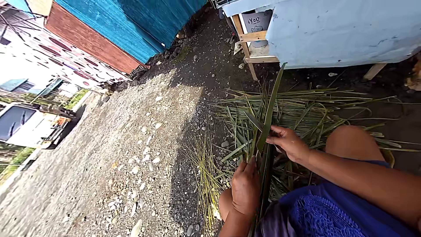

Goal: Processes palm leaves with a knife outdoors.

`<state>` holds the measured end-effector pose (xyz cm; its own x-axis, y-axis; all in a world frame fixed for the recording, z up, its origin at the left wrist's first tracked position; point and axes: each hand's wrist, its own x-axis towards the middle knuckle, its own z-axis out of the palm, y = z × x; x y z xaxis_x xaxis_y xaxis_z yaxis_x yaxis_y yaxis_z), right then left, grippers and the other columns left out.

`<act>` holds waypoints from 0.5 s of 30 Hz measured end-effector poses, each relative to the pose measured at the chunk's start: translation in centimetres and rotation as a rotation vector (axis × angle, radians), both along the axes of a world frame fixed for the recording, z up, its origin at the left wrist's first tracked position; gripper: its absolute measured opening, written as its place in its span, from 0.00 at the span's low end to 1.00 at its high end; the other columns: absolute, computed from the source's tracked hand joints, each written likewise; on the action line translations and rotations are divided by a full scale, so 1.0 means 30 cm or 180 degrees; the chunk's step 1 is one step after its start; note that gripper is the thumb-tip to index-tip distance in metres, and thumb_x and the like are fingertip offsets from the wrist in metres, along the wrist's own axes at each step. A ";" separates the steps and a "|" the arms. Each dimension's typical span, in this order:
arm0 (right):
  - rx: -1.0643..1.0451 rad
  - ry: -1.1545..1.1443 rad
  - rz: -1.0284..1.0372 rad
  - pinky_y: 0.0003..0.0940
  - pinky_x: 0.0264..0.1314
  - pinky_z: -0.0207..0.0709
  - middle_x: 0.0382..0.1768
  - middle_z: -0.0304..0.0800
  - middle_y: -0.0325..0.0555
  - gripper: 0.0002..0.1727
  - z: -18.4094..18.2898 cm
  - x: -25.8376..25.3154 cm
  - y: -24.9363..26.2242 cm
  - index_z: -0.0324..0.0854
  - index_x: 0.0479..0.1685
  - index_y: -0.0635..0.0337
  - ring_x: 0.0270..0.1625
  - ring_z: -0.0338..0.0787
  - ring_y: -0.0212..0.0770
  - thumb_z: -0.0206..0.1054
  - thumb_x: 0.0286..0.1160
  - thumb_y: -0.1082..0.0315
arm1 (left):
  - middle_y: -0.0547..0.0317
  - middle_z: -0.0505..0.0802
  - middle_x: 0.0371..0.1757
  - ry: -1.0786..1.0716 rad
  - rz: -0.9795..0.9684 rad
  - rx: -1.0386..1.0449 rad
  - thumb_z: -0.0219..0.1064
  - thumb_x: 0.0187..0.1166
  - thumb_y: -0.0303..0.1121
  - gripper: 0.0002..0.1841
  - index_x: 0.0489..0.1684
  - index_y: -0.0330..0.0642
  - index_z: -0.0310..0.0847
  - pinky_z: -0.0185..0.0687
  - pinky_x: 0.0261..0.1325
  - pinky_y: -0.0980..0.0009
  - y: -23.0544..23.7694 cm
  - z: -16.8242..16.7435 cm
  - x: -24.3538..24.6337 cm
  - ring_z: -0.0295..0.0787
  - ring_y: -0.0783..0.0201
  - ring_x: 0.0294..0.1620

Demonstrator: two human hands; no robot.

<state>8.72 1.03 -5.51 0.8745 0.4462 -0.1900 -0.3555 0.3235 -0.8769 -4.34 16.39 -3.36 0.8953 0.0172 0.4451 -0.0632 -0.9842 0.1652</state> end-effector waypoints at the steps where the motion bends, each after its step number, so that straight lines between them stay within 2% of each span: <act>1: 0.0050 0.0091 -0.0034 0.19 0.22 0.69 0.45 0.90 0.42 0.25 -0.002 0.018 -0.004 0.80 0.72 0.64 0.27 0.80 0.26 0.73 0.73 0.78 | 0.53 0.88 0.26 0.0001 -0.0030 0.0017 0.63 0.75 0.27 0.15 0.51 0.36 0.95 0.86 0.30 0.69 0.017 -0.004 -0.017 0.87 0.62 0.23; 4: 0.0193 0.0333 -0.0256 0.20 0.20 0.67 0.45 0.90 0.44 0.26 -0.007 0.076 -0.012 0.79 0.73 0.62 0.26 0.79 0.28 0.72 0.73 0.79 | 0.54 0.90 0.27 0.0050 0.0004 0.0027 0.63 0.75 0.30 0.15 0.49 0.38 0.96 0.87 0.30 0.70 0.071 -0.016 -0.074 0.88 0.64 0.24; 6: 0.0246 0.0440 -0.0428 0.21 0.19 0.66 0.46 0.90 0.45 0.28 -0.006 0.121 -0.021 0.78 0.76 0.61 0.24 0.77 0.28 0.71 0.74 0.79 | 0.56 0.91 0.28 0.0121 0.0089 0.0054 0.62 0.76 0.32 0.15 0.48 0.41 0.97 0.86 0.27 0.68 0.109 -0.023 -0.117 0.88 0.64 0.23; 10: 0.0314 0.0443 -0.0666 0.21 0.19 0.67 0.46 0.89 0.46 0.28 -0.002 0.208 -0.056 0.77 0.78 0.58 0.22 0.75 0.29 0.69 0.75 0.81 | 0.55 0.89 0.25 0.0083 0.0030 0.0054 0.62 0.73 0.31 0.15 0.44 0.38 0.96 0.86 0.31 0.73 0.188 -0.020 -0.185 0.87 0.66 0.23; 15: 0.0510 0.0387 -0.0955 0.22 0.19 0.67 0.41 0.87 0.42 0.28 0.018 0.307 -0.133 0.72 0.82 0.52 0.20 0.73 0.28 0.64 0.81 0.78 | 0.50 0.91 0.27 0.0225 0.0171 0.0122 0.63 0.73 0.29 0.15 0.46 0.38 0.97 0.88 0.32 0.63 0.297 -0.014 -0.275 0.90 0.58 0.26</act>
